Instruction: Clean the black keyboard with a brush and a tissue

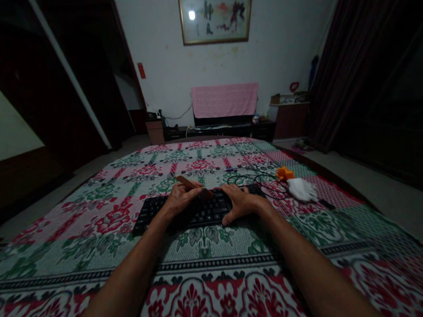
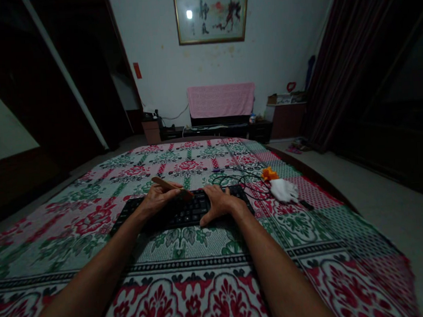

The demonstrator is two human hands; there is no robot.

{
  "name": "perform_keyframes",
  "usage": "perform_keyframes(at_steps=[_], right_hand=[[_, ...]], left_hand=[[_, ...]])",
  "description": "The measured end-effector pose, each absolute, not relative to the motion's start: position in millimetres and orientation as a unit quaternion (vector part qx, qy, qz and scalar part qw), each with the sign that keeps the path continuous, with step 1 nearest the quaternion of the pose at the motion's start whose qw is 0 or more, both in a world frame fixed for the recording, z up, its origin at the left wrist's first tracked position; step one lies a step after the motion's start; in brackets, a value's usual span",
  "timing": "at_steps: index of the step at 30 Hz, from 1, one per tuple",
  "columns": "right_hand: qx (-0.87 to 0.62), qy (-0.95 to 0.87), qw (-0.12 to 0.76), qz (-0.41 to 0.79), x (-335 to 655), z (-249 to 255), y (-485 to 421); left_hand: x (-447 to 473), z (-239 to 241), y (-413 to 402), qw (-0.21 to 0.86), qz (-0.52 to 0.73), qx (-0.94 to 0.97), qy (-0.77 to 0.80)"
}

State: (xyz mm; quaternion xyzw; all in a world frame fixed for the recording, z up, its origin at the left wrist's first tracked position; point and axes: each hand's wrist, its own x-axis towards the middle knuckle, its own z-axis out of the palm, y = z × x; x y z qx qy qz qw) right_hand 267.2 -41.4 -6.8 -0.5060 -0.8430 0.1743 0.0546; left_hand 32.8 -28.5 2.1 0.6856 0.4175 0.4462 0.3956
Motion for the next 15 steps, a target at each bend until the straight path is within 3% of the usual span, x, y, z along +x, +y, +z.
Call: perform_keyframes(at_steps=[15], right_hand=[[-0.51, -0.84, 0.034, 0.18, 269.1, -5.9, -42.4]], left_hand=[[30.6, -2.0, -18.7, 0.345, 0.359, 0.768, 0.402]])
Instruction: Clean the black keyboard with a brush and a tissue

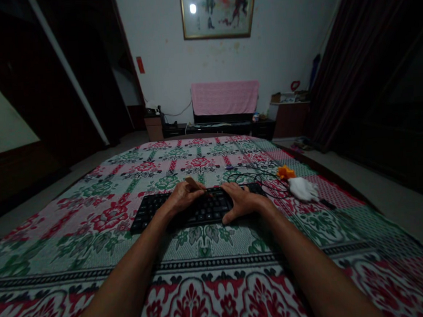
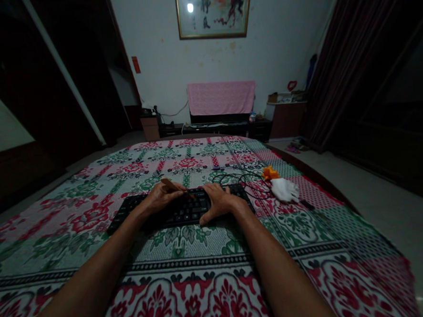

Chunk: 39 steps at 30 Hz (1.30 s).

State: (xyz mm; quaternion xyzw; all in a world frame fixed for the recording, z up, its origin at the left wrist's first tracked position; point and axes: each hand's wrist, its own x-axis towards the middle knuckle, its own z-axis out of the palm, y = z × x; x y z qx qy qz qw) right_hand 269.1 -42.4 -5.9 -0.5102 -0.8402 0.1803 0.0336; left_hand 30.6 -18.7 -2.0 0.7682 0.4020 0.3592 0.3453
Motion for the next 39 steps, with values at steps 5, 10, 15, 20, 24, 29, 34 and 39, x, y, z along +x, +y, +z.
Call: perform_keyframes(at_steps=[5, 10, 15, 20, 24, 29, 34, 39], right_hand=[[-0.507, -0.842, 0.039, 0.181, 269.3, -6.1, -42.4], [-0.508, -0.841, 0.047, 0.178, 269.2, -7.2, -42.4], [-0.504, -0.842, 0.053, 0.183, 269.4, -6.7, -44.3], [-0.504, -0.84, 0.047, 0.193, 269.7, -7.0, -43.2], [-0.506, -0.84, 0.04, 0.193, 270.8, -8.9, -41.5], [-0.509, -0.84, 0.029, 0.188, 270.9, -7.0, -42.2], [-0.511, -0.838, 0.025, 0.189, 269.9, -3.0, -44.0], [-0.51, -0.841, 0.029, 0.18, 269.2, -3.1, -44.5]], left_hand=[[16.7, 12.9, -21.5, 0.33, 0.357, 0.766, 0.42], [24.2, 10.1, -25.6, 0.331, 0.382, 0.757, 0.415], [20.5, 2.0, -21.8, 0.335, 0.342, 0.779, 0.405], [4.2, 15.0, -19.3, 0.303, 0.342, 0.774, 0.438], [9.2, 18.8, -20.0, 0.28, 0.382, 0.769, 0.43], [14.7, 6.5, -12.3, 0.288, 0.345, 0.785, 0.426], [-3.8, 10.3, -5.8, 0.299, 0.317, 0.781, 0.447], [-2.9, 15.4, -10.9, 0.287, 0.347, 0.777, 0.439]])
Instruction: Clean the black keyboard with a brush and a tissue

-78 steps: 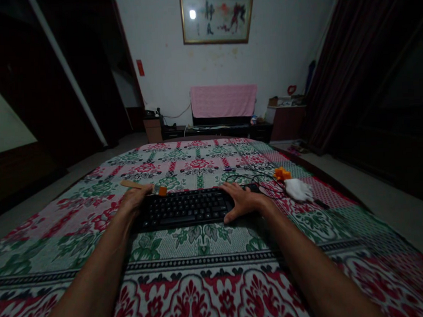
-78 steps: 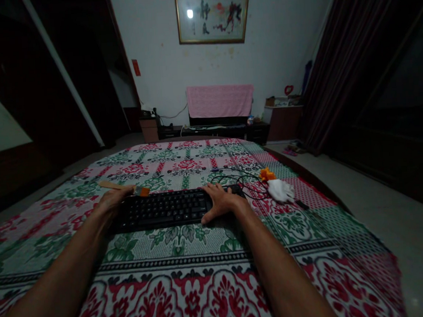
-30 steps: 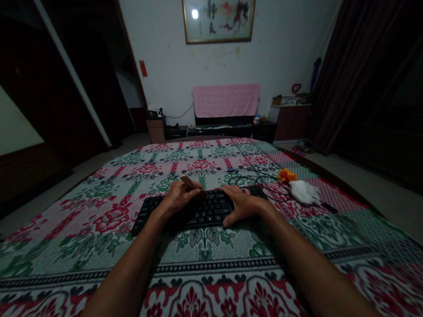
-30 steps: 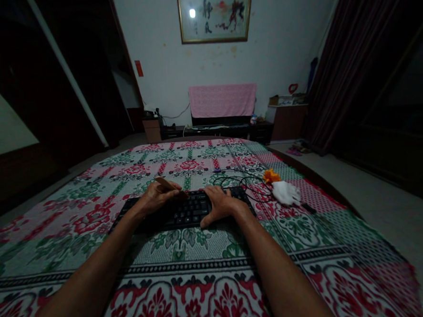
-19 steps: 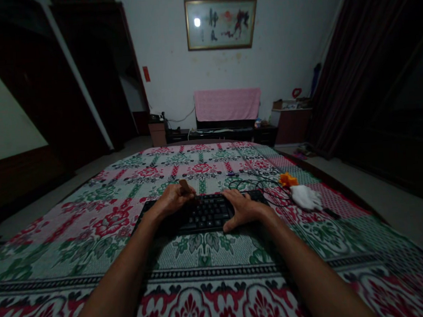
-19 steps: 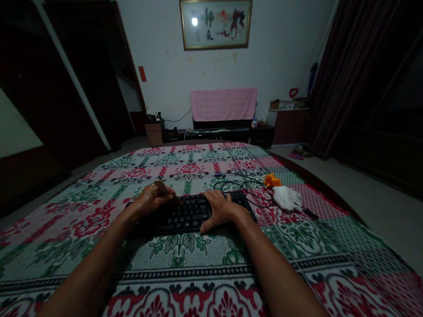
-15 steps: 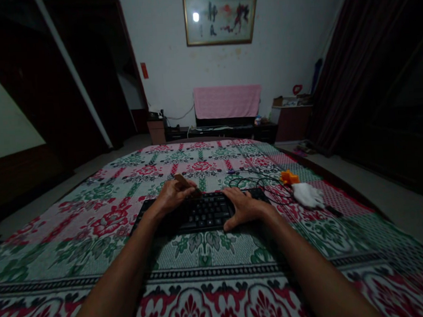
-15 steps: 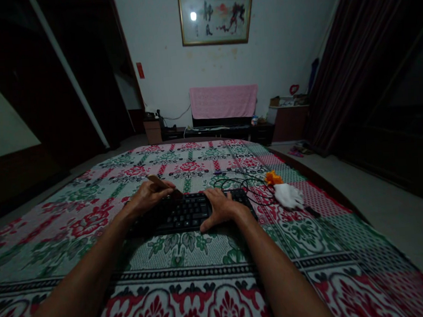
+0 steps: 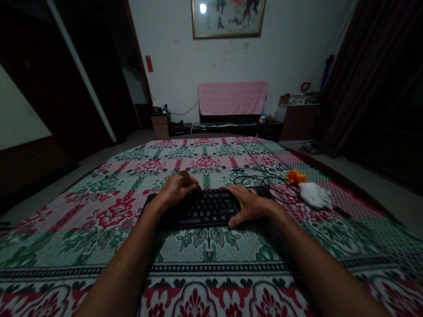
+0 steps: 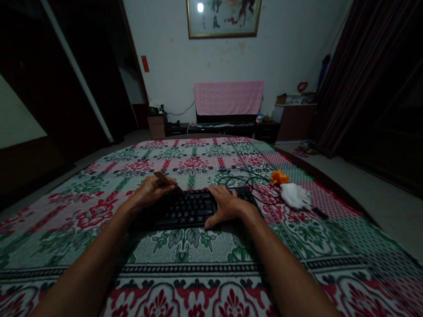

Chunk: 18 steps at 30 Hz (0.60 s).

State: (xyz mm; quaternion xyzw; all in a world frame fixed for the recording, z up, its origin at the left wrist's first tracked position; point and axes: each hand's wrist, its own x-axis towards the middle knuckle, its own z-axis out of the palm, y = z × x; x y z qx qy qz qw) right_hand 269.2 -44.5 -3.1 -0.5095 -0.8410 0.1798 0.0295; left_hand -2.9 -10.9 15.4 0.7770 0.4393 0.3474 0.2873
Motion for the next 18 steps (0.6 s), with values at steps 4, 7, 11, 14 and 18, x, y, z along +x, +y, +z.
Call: perform_keyframes(at_steps=[4, 7, 11, 14, 18], right_hand=[[-0.498, -0.851, 0.044, 0.164, 269.7, -5.5, -43.5], [-0.498, -0.85, 0.046, 0.163, 270.4, -7.2, -42.5], [-0.507, -0.842, 0.045, 0.177, 270.8, -8.2, -42.2], [-0.506, -0.843, 0.043, 0.176, 270.4, -7.4, -42.8], [-0.509, -0.843, 0.037, 0.172, 269.5, -4.6, -44.3]], left_hand=[[-2.0, 13.1, -10.7, 0.3, 0.322, 0.783, 0.44], [-13.6, 14.3, -6.8, 0.316, 0.305, 0.77, 0.463], [-26.9, 19.3, -4.6, 0.301, 0.332, 0.741, 0.5], [-25.4, 21.2, -6.7, 0.299, 0.359, 0.73, 0.499], [-19.3, 19.5, -9.7, 0.316, 0.349, 0.745, 0.472]])
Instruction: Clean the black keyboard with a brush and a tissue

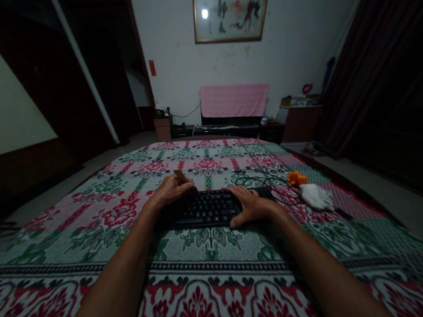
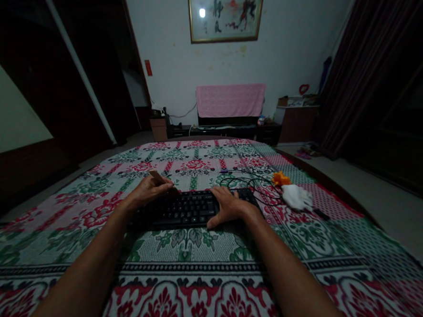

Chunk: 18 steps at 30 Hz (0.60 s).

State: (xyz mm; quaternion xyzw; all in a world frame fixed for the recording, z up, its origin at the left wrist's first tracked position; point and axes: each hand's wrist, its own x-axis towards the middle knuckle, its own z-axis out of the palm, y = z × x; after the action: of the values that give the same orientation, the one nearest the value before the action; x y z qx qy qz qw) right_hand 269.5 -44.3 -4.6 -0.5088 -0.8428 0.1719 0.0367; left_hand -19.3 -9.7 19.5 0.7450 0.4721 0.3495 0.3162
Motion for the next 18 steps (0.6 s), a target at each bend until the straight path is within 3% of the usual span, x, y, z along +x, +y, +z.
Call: perform_keyframes(at_steps=[8, 14, 18], right_hand=[[-0.51, -0.842, 0.025, 0.175, 268.3, 0.6, -47.6], [-0.508, -0.842, 0.029, 0.181, 269.3, -1.0, -46.3], [-0.509, -0.842, 0.033, 0.176, 269.8, -3.4, -44.5]], left_hand=[[-23.9, 32.2, -15.5, 0.175, 0.289, 0.699, 0.63], [-18.8, 30.0, -14.5, 0.204, 0.332, 0.69, 0.61], [-20.4, 28.7, -12.7, 0.175, 0.288, 0.694, 0.636]])
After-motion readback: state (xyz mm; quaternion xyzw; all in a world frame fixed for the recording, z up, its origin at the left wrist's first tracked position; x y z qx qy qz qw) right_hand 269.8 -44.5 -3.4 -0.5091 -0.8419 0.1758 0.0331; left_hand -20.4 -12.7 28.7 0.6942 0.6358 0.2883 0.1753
